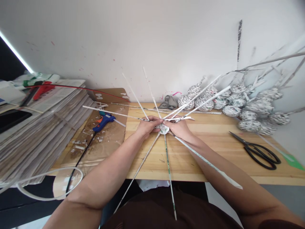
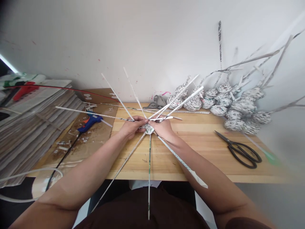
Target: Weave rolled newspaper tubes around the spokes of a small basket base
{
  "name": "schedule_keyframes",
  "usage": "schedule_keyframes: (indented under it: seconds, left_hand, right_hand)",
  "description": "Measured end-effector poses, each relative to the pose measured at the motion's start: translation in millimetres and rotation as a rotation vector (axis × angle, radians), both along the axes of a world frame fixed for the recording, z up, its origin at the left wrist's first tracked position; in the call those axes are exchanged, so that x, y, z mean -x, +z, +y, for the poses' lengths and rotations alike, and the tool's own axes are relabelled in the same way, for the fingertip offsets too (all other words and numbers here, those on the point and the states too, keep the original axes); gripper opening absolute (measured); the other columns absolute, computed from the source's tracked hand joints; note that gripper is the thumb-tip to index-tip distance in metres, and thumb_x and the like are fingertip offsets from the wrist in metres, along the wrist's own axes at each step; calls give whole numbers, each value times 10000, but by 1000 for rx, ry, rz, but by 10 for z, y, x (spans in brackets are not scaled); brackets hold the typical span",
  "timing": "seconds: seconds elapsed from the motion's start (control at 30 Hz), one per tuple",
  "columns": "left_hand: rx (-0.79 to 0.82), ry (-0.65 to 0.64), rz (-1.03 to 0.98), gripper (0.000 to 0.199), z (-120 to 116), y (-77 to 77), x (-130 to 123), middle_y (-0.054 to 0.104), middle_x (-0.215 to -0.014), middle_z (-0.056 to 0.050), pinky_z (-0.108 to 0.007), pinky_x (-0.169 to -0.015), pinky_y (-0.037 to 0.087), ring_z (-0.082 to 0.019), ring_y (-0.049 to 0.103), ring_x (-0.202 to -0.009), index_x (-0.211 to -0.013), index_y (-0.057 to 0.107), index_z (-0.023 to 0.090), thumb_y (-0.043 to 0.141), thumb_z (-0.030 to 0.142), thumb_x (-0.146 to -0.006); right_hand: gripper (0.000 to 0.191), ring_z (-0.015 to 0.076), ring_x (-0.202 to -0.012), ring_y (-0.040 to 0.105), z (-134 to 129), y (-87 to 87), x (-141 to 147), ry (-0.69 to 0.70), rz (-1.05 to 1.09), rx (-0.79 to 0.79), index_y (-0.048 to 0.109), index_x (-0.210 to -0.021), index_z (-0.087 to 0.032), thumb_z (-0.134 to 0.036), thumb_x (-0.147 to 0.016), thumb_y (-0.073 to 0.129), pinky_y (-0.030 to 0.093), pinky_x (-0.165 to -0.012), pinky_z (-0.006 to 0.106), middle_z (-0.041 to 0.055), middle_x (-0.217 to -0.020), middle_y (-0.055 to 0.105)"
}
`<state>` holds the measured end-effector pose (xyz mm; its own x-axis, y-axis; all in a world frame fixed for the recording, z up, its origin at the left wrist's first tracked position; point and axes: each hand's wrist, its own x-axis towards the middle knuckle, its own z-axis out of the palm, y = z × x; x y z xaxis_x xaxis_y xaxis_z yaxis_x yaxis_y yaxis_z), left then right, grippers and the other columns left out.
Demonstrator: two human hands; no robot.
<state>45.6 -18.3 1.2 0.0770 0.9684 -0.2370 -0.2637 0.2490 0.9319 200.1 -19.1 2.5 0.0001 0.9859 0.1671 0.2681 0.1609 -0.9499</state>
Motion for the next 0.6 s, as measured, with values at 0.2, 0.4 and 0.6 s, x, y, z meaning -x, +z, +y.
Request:
schedule_keyframes:
  seconds: [0.2, 0.4, 0.6]
  left_hand:
    - [-49, 34, 25, 298, 22, -16, -9, 632, -654, -3, -202, -449, 529, -109, 605, -566, -687, 652, 121, 872, 264, -547]
    - [-65, 84, 19, 288, 73, -68, -11, 652, -663, -14, -204, -424, 498, -112, 602, -536, -707, 630, 132, 852, 272, -588]
    - [-79, 142, 64, 256, 81, -71, -11, 616, -601, 10, -185, -387, 448, -91, 563, -477, -686, 595, 142, 821, 243, -622]
  right_hand:
    - [170, 180, -646, 643, 28, -59, 42, 42, 189, 106, 672, -724, -172, -311, -649, 732, 501, -601, 290, 27, -698, 701]
    - [323, 192, -552, 644, 40, -43, 77, -86, 372, 205, 656, -734, -169, -447, -626, 779, 481, -460, 279, 32, -654, 690]
    - [409, 174, -530, 618, 4, 26, 71, -40, 319, 116, 678, -786, -183, -552, -635, 768, 440, -427, 247, 12, -601, 662]
